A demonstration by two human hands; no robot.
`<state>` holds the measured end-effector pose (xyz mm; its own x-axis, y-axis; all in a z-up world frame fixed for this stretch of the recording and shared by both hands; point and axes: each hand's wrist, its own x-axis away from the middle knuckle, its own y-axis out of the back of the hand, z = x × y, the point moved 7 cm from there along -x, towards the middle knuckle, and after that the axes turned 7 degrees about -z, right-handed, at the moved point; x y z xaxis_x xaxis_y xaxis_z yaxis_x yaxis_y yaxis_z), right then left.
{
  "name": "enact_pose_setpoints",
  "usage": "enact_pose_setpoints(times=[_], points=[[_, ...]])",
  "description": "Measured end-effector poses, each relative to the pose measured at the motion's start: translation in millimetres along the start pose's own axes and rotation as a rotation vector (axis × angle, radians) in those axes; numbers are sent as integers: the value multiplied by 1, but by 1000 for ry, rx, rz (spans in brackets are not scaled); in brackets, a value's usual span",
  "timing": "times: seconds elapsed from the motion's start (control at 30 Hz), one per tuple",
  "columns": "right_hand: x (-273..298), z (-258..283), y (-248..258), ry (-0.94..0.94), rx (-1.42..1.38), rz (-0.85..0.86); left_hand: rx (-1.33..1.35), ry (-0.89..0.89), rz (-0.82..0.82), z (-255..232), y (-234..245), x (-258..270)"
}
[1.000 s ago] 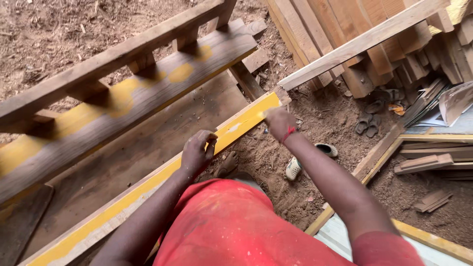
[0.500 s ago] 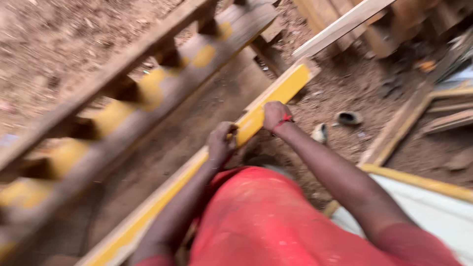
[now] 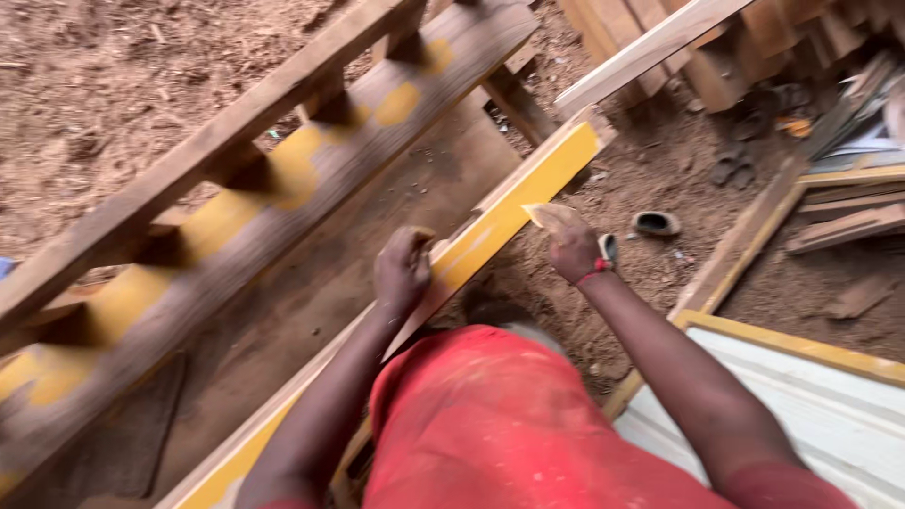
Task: The person applies yellow paint to a long wooden plank using a small sponge. They work along the length of the plank, which is resting on a wooden frame, repeatedly dipping the sponge into a container to reload paint.
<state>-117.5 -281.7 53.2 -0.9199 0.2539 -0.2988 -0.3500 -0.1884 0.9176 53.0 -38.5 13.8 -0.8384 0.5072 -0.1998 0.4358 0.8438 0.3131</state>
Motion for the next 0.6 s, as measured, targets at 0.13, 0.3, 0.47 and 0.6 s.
enact_pose_setpoints(times=[0.13, 0.3, 0.47, 0.6], points=[[35, -31, -43, -319, 39, -5, 43, 45, 37, -6, 4, 15], [96, 27, -51, -275, 4, -40, 54, 12, 45, -21, 3, 18], [29, -37, -8, -568, 41, -58, 67, 25, 67, -34, 0, 3], [-44, -86, 3, -313, 491, 37, 73, -30, 125, -46, -12, -1]])
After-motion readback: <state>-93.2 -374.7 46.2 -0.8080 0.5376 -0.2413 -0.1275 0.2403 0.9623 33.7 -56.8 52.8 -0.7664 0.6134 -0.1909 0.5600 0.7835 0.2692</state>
